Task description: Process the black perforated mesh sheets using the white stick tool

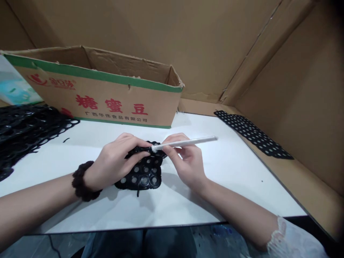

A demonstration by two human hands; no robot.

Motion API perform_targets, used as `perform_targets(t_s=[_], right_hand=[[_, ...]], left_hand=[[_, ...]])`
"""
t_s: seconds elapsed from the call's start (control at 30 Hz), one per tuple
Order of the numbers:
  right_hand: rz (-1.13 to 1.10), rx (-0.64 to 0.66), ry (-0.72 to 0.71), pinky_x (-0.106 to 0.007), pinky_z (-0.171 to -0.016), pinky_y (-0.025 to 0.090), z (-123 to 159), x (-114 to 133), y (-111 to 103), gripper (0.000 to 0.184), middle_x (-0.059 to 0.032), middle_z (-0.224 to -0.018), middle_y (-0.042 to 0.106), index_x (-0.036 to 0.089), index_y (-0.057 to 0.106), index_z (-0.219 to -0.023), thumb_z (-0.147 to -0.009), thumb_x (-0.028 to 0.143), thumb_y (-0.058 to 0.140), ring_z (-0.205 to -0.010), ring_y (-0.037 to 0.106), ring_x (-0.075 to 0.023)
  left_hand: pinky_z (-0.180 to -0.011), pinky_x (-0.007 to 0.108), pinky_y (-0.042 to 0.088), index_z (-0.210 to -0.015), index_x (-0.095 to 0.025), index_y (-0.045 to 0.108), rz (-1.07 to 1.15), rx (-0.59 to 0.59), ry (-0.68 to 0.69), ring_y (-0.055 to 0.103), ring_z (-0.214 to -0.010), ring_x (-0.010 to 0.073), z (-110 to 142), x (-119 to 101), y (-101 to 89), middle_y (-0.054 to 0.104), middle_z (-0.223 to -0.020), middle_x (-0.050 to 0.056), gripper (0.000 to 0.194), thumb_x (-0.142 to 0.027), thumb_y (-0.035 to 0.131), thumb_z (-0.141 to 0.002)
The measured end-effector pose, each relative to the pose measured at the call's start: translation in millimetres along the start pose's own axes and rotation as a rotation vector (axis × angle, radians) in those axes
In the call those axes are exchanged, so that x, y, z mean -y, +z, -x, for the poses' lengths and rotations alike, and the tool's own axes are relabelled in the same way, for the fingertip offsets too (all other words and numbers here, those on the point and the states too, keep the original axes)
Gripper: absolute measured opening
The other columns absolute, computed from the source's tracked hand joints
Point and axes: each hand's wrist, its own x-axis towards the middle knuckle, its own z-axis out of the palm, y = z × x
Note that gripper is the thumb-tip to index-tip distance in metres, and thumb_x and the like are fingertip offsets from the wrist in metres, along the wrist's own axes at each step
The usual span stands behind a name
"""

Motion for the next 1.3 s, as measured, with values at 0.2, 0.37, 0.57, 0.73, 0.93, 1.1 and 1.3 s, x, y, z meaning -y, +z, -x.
perform_targets(t_s=[0.2, 0.37, 0.57, 0.73, 0.93, 1.1, 1.3], right_hand=[[-0.183, -0.088, 0.065, -0.027, -0.065, 0.053, -2.5, -0.8, -4.3, 0.008, -0.001, -0.084, 0.057, 0.019, 0.055, -0.083, -0.089, 0.024, 0.054, -0.074, 0.06, -0.0117], [-0.09, -0.075, 0.021, -0.025, -0.061, 0.051, -3.0, -2.5, -5.3, 0.01, -0.0024, -0.086, 0.057, 0.019, 0.055, -0.082, -0.088, 0.026, 0.054, -0.075, 0.056, -0.0118], [-0.107, -0.045, 0.014, -0.025, -0.061, 0.05, -0.5, -3.2, -1.7, 0.008, -0.0029, -0.086, 0.055, 0.019, 0.054, -0.083, -0.089, 0.025, 0.053, -0.075, 0.055, -0.0123], [-0.116, -0.062, -0.009, -0.027, -0.065, 0.05, 0.4, -0.7, -1.7, 0.006, -0.0033, -0.087, 0.055, 0.018, 0.055, -0.085, -0.089, 0.021, 0.052, -0.079, 0.057, -0.0133], [-0.099, -0.058, -0.006, -0.027, -0.064, 0.051, 1.9, 0.3, -0.4, 0.006, -0.0037, -0.088, 0.055, 0.019, 0.055, -0.086, -0.089, 0.022, 0.051, -0.079, 0.057, -0.0137], [-0.103, -0.033, -0.015, -0.028, -0.065, 0.053, 3.9, 0.2, 0.0, 0.006, -0.004, -0.09, 0.054, 0.02, 0.057, -0.086, -0.088, 0.022, 0.052, -0.082, 0.057, -0.0144], [-0.09, -0.016, -0.037, -0.027, -0.065, 0.056, 4.9, 3.0, 0.3, 0.007, -0.0053, -0.089, 0.055, 0.019, 0.062, -0.085, -0.086, 0.017, 0.055, -0.087, 0.057, -0.0155]], left_hand=[[-0.081, 0.028, 0.049, -0.099, -0.02, 0.059, 0.013, 0.006, -0.095, 0.062, -0.089, 0.0178, 0.6, 5.7, -0.4, 0.067, -0.096, 0.002, 0.013, -0.025, 0.054, -0.087], [-0.083, 0.026, 0.048, -0.1, -0.02, 0.056, 0.05, 0.004, -0.113, 0.061, -0.093, 0.0162, -0.1, 6.0, -1.3, 0.065, -0.098, 0.002, 0.015, -0.022, 0.056, -0.085], [-0.086, 0.025, 0.047, -0.109, -0.019, 0.056, 0.054, 0.071, -0.059, 0.059, -0.096, 0.0152, -4.2, 2.1, -3.5, 0.063, -0.104, 0.003, 0.024, -0.018, 0.056, -0.084], [-0.085, 0.026, 0.047, -0.111, -0.016, 0.056, 0.095, 0.115, -0.002, 0.057, -0.097, 0.016, -7.1, 0.0, -5.7, 0.059, -0.104, 0.006, 0.026, -0.016, 0.052, -0.086], [-0.082, 0.028, 0.049, -0.111, -0.017, 0.056, 0.095, 0.118, 0.012, 0.056, -0.096, 0.0178, -5.5, 1.0, -4.7, 0.059, -0.103, 0.006, 0.027, -0.022, 0.057, -0.084], [-0.08, 0.028, 0.049, -0.103, -0.018, 0.061, 0.068, 0.03, 0.037, 0.059, -0.09, 0.0163, -2.1, 2.3, -2.4, 0.064, -0.095, 0.005, 0.018, -0.019, 0.058, -0.085], [-0.079, 0.029, 0.051, -0.099, -0.017, 0.063, 0.043, -0.011, 0.088, 0.06, -0.087, 0.0165, -1.1, 2.4, -0.9, 0.066, -0.09, 0.006, 0.016, -0.015, 0.058, -0.085]])
